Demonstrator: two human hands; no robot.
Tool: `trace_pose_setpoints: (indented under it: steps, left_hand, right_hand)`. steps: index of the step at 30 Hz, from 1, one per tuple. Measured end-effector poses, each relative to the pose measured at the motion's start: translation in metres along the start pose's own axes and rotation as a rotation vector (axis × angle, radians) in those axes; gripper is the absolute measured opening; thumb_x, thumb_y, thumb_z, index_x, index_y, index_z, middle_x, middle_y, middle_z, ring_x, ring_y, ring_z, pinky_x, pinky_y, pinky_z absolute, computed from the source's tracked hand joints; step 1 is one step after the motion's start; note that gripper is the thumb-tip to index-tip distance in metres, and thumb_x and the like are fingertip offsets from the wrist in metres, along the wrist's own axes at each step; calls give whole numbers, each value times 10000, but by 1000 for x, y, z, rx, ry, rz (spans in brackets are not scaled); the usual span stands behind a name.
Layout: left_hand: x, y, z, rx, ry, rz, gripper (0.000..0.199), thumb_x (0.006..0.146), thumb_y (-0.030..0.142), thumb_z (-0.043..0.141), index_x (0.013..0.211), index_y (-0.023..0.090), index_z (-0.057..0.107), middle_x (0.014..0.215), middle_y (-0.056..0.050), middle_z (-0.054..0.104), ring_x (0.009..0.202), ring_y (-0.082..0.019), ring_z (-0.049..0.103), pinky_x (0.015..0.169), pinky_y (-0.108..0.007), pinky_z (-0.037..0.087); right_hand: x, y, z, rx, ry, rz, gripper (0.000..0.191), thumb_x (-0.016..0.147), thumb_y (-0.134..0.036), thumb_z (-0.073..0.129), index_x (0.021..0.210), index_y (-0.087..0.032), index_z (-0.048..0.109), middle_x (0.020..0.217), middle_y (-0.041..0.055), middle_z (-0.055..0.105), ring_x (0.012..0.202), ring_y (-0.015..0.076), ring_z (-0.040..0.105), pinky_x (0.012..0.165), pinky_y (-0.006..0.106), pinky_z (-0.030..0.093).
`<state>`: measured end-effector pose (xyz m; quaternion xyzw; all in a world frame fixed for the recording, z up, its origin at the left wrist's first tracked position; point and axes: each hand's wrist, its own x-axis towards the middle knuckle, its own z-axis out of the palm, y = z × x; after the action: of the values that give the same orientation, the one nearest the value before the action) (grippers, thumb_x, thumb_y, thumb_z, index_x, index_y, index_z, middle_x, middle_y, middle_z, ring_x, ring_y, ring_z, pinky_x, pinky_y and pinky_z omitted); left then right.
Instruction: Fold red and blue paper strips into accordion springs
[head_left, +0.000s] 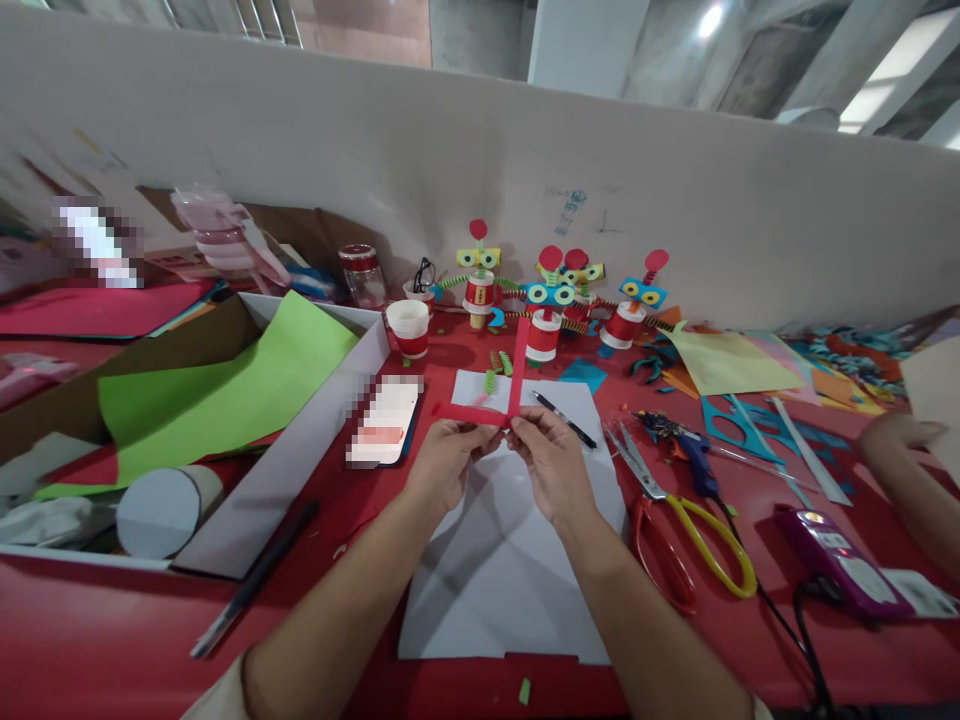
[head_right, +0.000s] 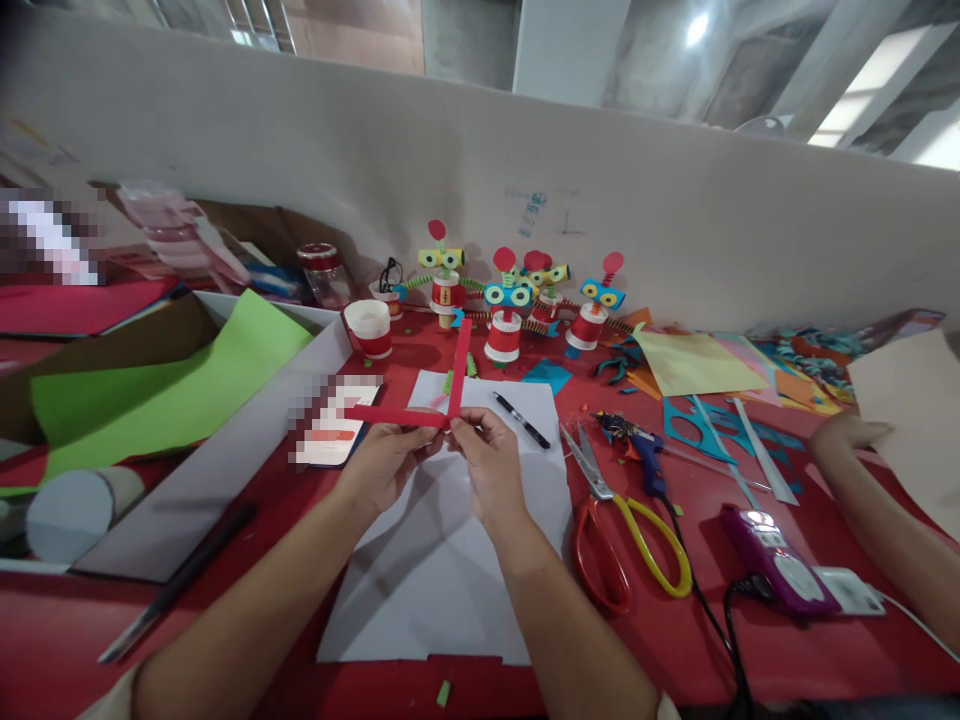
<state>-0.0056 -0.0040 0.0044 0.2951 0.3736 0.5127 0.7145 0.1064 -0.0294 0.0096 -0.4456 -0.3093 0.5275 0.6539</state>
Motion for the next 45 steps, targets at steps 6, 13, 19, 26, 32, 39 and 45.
trace_pose_setpoints:
  steps: [6, 13, 19, 26, 32, 39, 45]
  left_hand:
    - [5, -3, -8, -4, -61, -36, 250, 496, 202, 852, 683, 159, 691, 572, 21, 618, 546, -84, 550, 638, -247, 472]
    - [5, 3, -7, 25, -73, -58, 292, 502, 195, 860, 732, 135, 691, 582, 16, 623, 516, -64, 527, 643, -247, 474]
    - [4, 4, -2, -26, -25, -15, 315, 494, 175, 856, 762, 122, 699, 702, -27, 698, 641, -102, 618, 681, -238, 481]
    - [1, -3, 1, -47, -33, 60, 274, 562, 184, 826, 810, 144, 717, 756, -17, 708, 674, -95, 623, 731, -238, 480]
    - [0, -3, 1, -37, -124, 48, 245, 584, 227, 820, 808, 165, 743, 763, -16, 701, 703, -98, 605, 755, -246, 475]
    - [3, 0, -5, 207, -125, 85, 200, 620, 301, 785, 750, 153, 747, 695, -24, 676, 713, -136, 588, 774, -296, 463]
    - [4, -1, -4, 210, -76, 124, 176, 587, 299, 793, 649, 153, 718, 666, -16, 653, 684, -131, 559, 738, -291, 451]
  right_hand:
    - [-2, 3, -1, 8, -39, -29, 116, 631, -209, 720, 734, -180, 673, 591, -35, 612, 563, 94, 505, 585, 237, 403]
    - [-1, 7, -1, -58, -9, -126, 89, 649, -188, 697, 738, -191, 703, 641, -22, 639, 605, 118, 512, 606, 263, 418]
    - [-3, 5, 1, -98, -53, -146, 78, 667, -192, 667, 732, -198, 710, 716, -12, 678, 722, 152, 585, 743, 308, 465]
    - [-3, 6, 0, -92, 37, -191, 148, 710, -238, 695, 852, -198, 694, 739, -15, 684, 696, 136, 595, 728, 302, 482]
    - [-2, 11, -3, -137, 19, -221, 113, 728, -229, 688, 835, -194, 682, 763, -7, 689, 723, 145, 614, 724, 296, 482]
    - [-3, 12, -4, -295, 27, -229, 150, 714, -260, 685, 840, -179, 675, 779, 24, 700, 734, 179, 632, 728, 323, 495]
    - [-5, 9, -4, -442, 75, -268, 162, 736, -281, 661, 872, -192, 649, 803, 14, 668, 727, 164, 598, 686, 298, 477]
